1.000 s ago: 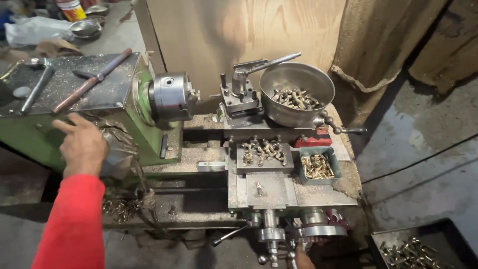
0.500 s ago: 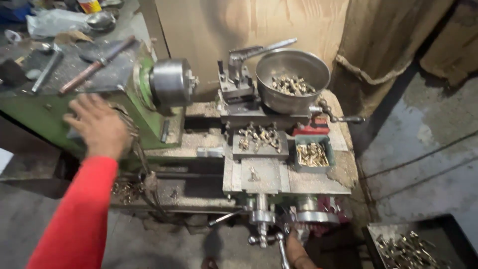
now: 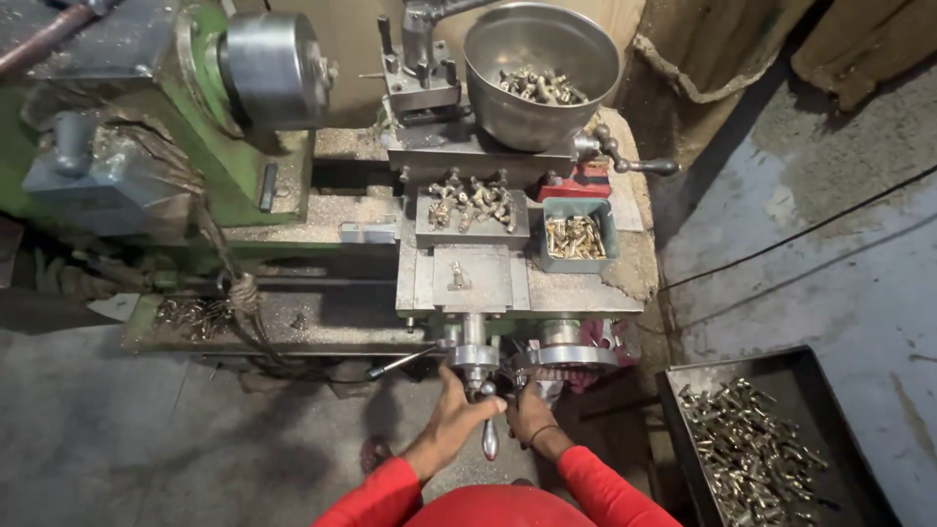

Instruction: The person operates a metal lathe to machine small metal parts. They repeatedly pick up parts from a container, secure them in the lathe chuck, run the machine, and then remove the finished parts, placing them into a tray.

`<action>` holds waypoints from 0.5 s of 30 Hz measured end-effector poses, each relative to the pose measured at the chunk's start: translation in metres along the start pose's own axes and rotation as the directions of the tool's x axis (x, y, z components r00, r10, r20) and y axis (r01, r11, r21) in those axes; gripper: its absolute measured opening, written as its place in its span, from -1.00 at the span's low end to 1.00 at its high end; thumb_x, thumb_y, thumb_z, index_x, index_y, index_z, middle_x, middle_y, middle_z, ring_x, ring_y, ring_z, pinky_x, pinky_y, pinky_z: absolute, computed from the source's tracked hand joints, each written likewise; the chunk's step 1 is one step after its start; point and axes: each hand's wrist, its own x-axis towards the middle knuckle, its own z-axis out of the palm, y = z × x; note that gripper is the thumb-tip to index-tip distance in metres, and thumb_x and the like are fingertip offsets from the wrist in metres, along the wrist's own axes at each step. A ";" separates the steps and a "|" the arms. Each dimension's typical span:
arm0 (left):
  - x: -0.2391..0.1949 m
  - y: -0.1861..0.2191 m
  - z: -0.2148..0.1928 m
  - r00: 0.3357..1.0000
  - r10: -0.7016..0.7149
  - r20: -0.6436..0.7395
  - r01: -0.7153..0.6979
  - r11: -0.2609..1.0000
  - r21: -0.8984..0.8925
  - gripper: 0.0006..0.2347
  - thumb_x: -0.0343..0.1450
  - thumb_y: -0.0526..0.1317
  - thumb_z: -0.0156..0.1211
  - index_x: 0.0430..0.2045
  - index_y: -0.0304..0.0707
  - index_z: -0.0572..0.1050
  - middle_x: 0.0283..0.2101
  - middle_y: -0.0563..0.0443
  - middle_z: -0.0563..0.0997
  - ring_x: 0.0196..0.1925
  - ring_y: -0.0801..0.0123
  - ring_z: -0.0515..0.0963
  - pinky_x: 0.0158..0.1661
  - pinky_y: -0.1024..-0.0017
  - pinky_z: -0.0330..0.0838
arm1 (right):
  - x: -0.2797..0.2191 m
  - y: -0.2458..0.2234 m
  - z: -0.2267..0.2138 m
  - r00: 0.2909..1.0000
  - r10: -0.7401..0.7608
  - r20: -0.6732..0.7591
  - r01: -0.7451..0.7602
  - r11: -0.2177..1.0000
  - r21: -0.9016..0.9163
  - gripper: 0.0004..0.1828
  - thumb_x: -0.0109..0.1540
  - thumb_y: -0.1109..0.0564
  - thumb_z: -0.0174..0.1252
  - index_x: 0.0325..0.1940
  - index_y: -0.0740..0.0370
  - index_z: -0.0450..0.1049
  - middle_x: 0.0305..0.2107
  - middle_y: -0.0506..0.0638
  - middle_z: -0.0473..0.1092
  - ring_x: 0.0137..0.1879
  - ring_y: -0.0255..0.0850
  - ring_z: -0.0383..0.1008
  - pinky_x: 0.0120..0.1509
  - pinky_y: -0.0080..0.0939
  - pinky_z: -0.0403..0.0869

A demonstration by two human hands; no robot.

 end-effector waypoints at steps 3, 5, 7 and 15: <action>0.002 -0.009 -0.005 0.998 -0.060 0.020 0.062 0.990 -0.124 -0.02 0.15 -0.13 0.39 0.30 -0.42 -0.27 0.10 -0.21 0.40 0.22 0.14 0.43 0.28 0.23 0.35 | 0.003 0.002 0.001 1.000 0.007 -0.005 -0.006 0.997 0.075 0.01 0.26 0.12 0.09 0.51 0.42 -0.47 -0.46 0.26 0.55 -0.47 0.03 0.63 -0.47 0.02 0.54; 0.000 -0.009 -0.007 0.998 -0.029 0.047 0.038 0.977 -0.209 -0.08 0.14 -0.14 0.38 0.33 -0.33 -0.14 0.09 -0.17 0.40 0.20 0.15 0.40 0.27 0.21 0.26 | 0.003 0.002 0.001 1.000 0.025 -0.016 -0.024 0.999 0.021 -0.02 0.27 0.12 0.08 0.51 0.40 -0.44 -0.51 0.22 0.56 -0.50 -0.01 0.62 -0.49 -0.04 0.54; 0.002 -0.010 -0.009 0.998 -0.024 0.061 0.037 0.975 -0.219 -0.09 0.14 -0.13 0.38 0.33 -0.32 -0.12 0.09 -0.17 0.39 0.20 0.16 0.40 0.27 0.20 0.25 | 0.005 0.005 0.002 0.999 0.031 -0.008 -0.031 0.999 0.012 -0.06 0.28 0.12 0.07 0.50 0.39 -0.39 -0.52 0.21 0.55 -0.51 -0.02 0.62 -0.49 -0.04 0.54; 0.003 -0.083 -0.048 0.992 0.020 0.126 -0.006 0.994 -0.113 -0.22 0.30 -0.01 0.26 0.35 -0.28 -0.03 0.22 -0.17 0.36 0.34 0.14 0.29 0.35 0.21 0.13 | 0.000 0.000 0.001 0.998 0.063 0.018 -0.064 0.997 0.052 -0.06 0.31 0.08 0.06 0.52 0.25 -0.44 -0.51 0.21 0.55 -0.51 -0.01 0.60 -0.48 0.01 0.54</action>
